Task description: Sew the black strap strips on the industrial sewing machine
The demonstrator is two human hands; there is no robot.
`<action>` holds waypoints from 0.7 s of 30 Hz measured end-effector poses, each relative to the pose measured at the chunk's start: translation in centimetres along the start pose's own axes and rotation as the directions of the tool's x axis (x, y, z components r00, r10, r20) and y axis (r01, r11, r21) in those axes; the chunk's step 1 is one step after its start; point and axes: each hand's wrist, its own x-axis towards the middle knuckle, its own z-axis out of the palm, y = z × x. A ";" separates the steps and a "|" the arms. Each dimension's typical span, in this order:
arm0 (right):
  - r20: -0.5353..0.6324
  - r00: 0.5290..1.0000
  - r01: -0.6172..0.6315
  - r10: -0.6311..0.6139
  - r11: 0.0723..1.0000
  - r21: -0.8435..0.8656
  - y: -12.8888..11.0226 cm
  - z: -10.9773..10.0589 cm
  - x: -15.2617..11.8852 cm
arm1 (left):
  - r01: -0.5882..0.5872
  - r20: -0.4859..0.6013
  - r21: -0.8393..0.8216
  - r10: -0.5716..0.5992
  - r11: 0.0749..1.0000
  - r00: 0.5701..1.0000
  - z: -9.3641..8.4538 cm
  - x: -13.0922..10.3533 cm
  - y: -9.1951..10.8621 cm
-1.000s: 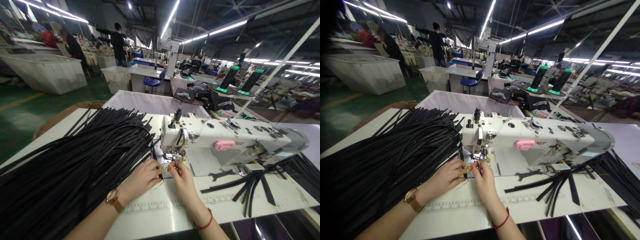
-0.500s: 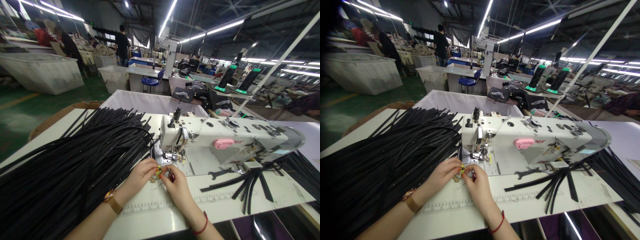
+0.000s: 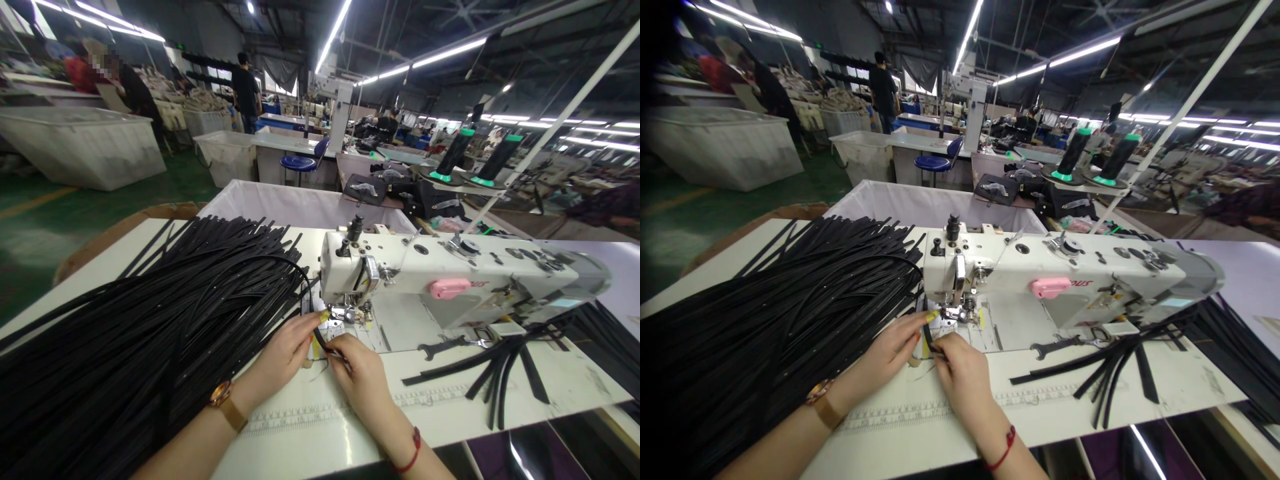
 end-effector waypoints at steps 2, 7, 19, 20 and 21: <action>0.036 0.995 0.097 -0.093 0.985 -0.143 0.2 -0.3 -0.2 | -0.056 0.069 0.035 0.053 0.998 0.996 0.0 0.2 0.2; 0.153 0.916 0.394 -0.371 0.753 -0.528 0.3 -1.3 -0.2 | -0.078 0.217 0.162 0.041 0.984 0.975 -0.4 1.4 1.0; 0.188 0.887 0.448 -0.422 0.689 -0.570 2.3 -1.8 0.6 | -0.100 0.201 0.315 0.036 0.944 0.979 0.0 3.0 0.6; 0.173 0.890 0.441 -0.421 0.701 -0.561 2.5 -1.7 0.6 | -0.090 0.184 0.277 0.039 0.957 0.982 0.0 2.9 0.6; 0.163 0.891 0.437 -0.423 0.708 -0.554 2.5 -1.6 0.7 | -0.086 0.176 0.244 0.044 0.966 0.984 -0.1 2.8 0.5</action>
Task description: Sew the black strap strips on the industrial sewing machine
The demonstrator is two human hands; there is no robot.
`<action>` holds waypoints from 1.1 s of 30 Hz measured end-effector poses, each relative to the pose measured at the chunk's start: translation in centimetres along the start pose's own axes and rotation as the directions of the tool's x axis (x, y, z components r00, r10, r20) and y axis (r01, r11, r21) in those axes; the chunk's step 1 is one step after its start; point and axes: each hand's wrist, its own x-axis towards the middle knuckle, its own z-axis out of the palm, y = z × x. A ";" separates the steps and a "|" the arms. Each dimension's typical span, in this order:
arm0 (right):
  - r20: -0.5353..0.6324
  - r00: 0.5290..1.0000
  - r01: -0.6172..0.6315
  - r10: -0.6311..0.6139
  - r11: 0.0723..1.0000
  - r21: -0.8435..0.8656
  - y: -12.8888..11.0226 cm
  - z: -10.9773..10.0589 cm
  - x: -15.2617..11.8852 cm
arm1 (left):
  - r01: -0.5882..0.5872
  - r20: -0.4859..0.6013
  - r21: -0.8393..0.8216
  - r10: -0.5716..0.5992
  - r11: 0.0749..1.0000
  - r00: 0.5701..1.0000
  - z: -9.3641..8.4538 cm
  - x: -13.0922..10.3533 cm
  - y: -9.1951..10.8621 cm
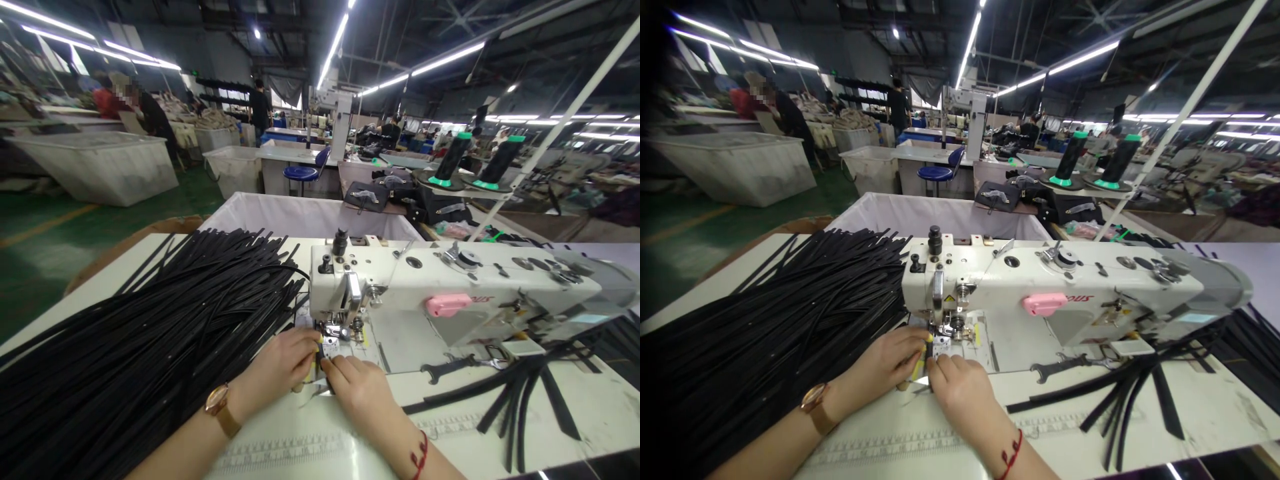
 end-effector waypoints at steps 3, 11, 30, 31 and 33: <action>-0.024 1.000 0.001 -0.001 1.000 0.005 -0.1 0.0 0.1 | 0.013 0.001 -0.026 -0.013 1.000 1.000 -0.1 -0.1 -0.3; 0.010 1.000 -0.008 0.009 0.995 -0.102 0.0 -0.1 0.7 | -0.003 -0.014 0.128 0.004 0.992 1.000 0.0 -0.4 -0.7; 0.064 0.997 -0.035 0.038 0.998 -0.044 -0.9 0.1 0.6 | 0.049 -0.101 -0.071 -0.056 0.996 0.993 1.3 -0.4 -1.0; 0.063 0.997 -0.040 0.041 0.999 -0.013 -0.9 0.1 0.5 | 0.050 -0.097 -0.085 -0.059 0.995 0.994 1.2 -0.5 -0.9; 0.041 0.997 -0.072 0.069 0.993 0.089 -0.7 0.2 0.4 | 0.046 -0.104 -0.104 -0.057 0.994 0.993 1.2 -0.9 -0.7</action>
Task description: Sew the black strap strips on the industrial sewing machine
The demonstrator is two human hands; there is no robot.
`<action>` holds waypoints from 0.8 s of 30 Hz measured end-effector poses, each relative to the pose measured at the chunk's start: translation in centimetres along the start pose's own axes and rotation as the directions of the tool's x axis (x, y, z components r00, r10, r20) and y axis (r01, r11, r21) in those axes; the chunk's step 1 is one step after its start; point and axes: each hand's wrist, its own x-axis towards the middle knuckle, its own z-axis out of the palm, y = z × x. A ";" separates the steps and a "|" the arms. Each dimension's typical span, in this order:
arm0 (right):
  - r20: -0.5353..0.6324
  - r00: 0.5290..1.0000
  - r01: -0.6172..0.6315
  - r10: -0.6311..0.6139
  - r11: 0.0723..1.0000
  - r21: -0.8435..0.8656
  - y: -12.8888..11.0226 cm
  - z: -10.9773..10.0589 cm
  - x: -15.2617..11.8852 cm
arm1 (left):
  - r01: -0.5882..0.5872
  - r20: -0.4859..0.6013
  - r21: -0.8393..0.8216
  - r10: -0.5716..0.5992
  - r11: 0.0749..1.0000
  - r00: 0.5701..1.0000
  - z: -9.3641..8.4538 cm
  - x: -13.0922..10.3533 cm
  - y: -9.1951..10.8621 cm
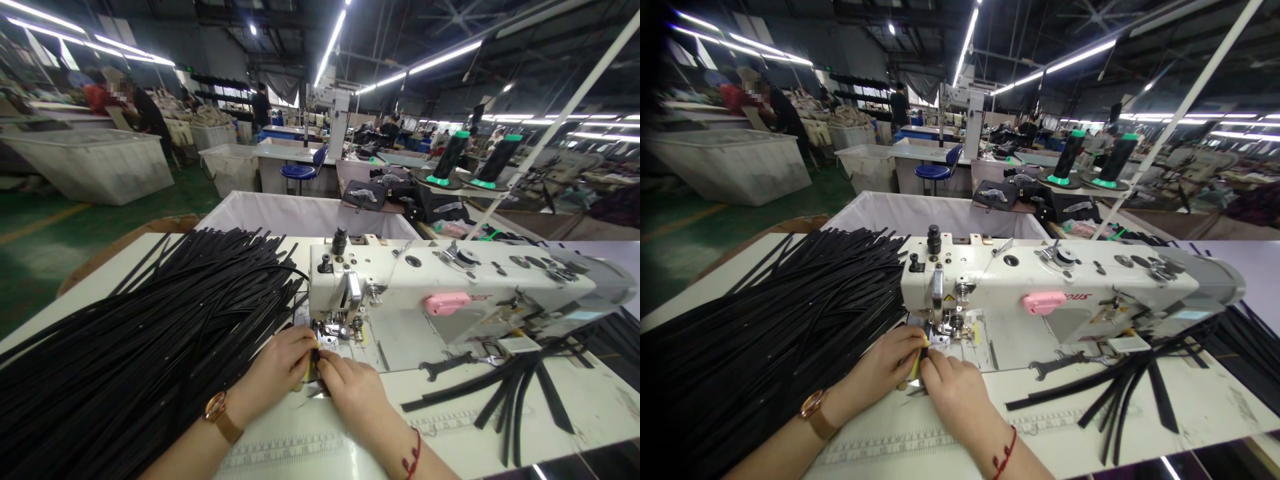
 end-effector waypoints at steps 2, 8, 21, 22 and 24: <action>-0.041 0.996 -0.073 0.080 0.985 0.156 0.4 0.0 -0.1 | -0.015 -0.024 -0.009 0.015 1.000 1.000 0.0 -0.3 0.1; -0.081 0.947 -0.212 0.310 0.796 0.567 1.3 0.0 -0.1 | -0.006 -0.037 -0.176 0.000 0.984 0.999 0.6 -0.4 0.6; 0.250 0.842 -0.415 0.478 0.279 0.866 1.4 -0.9 0.3 | -0.011 0.051 -0.013 0.011 1.000 0.999 -0.1 0.0 1.7; 0.284 0.842 -0.410 0.458 0.203 0.889 1.5 -0.9 0.4 | -0.033 0.045 0.038 0.031 0.999 0.998 -0.3 0.0 1.8; 0.325 0.841 -0.395 0.432 0.080 0.915 1.8 -0.7 0.4 | -0.091 0.028 0.117 0.088 0.989 0.996 -0.6 0.1 2.2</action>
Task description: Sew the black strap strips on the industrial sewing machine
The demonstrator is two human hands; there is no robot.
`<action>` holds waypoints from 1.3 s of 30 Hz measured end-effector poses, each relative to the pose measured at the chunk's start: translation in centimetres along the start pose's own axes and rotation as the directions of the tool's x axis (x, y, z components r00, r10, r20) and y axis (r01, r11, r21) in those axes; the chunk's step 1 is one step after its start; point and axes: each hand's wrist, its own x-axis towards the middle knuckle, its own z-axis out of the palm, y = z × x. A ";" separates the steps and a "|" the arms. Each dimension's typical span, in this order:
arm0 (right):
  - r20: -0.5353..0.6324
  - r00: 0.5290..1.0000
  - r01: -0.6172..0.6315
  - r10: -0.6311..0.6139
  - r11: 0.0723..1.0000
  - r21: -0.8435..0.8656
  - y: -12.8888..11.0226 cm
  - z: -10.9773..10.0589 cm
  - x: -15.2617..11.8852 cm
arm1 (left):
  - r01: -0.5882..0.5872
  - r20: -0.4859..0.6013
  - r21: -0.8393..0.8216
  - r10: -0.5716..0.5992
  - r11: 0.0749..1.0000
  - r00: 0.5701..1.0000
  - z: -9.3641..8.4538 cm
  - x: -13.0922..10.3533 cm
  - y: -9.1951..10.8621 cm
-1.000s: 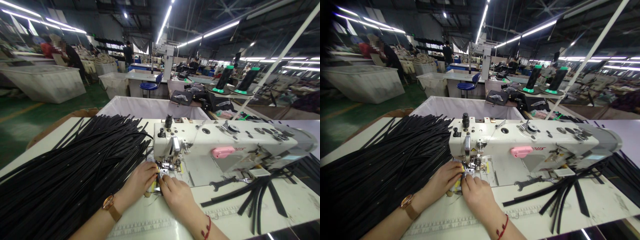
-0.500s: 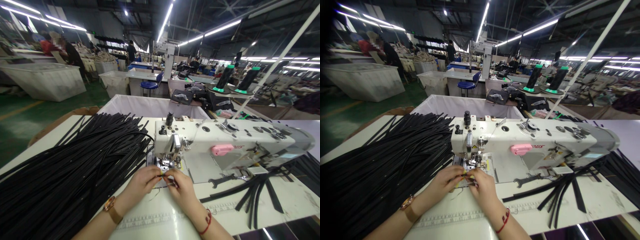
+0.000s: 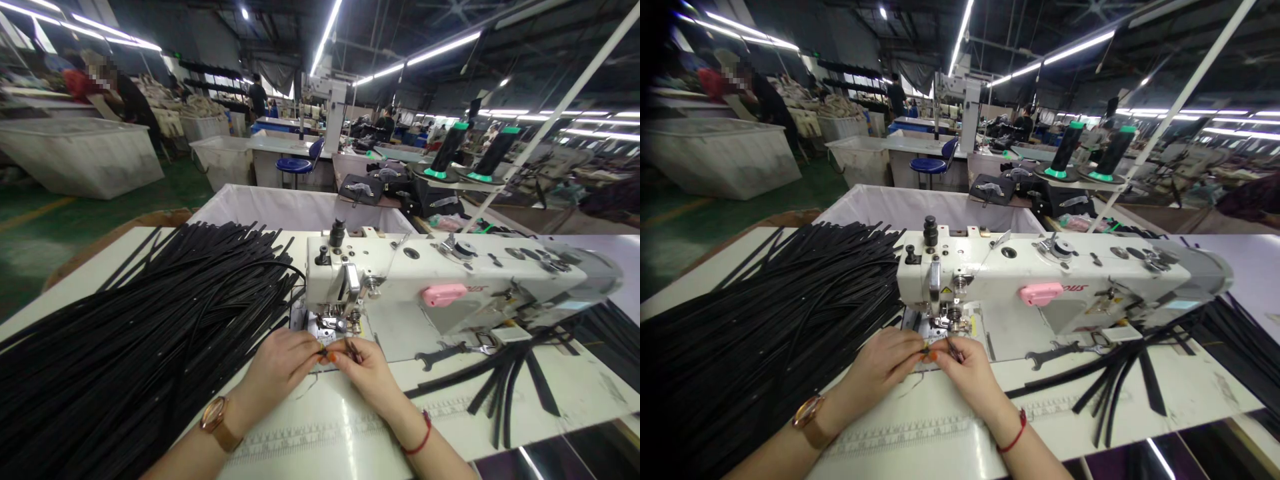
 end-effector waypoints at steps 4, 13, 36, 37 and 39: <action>0.017 0.998 -0.061 0.059 0.990 0.130 0.7 -0.3 0.3 | -0.122 -0.034 0.130 0.127 0.984 0.991 -0.5 0.4 0.6; -0.017 0.996 -0.086 0.089 0.988 0.125 1.1 -0.5 0.1 | -0.173 -0.005 0.232 0.179 0.957 0.984 -0.7 0.5 1.0; 0.009 0.994 -0.107 0.106 0.990 0.089 0.7 -0.6 0.2 | -0.185 0.021 0.255 0.185 0.949 0.982 -0.5 0.1 0.8; 0.013 0.994 -0.105 0.104 0.991 0.087 0.7 -0.6 0.2 | -0.186 0.019 0.257 0.188 0.948 0.982 -0.5 0.1 0.8; 0.016 0.995 -0.100 0.099 0.991 0.088 0.7 -0.6 0.2 | -0.191 0.012 0.262 0.195 0.946 0.981 -0.6 0.1 0.9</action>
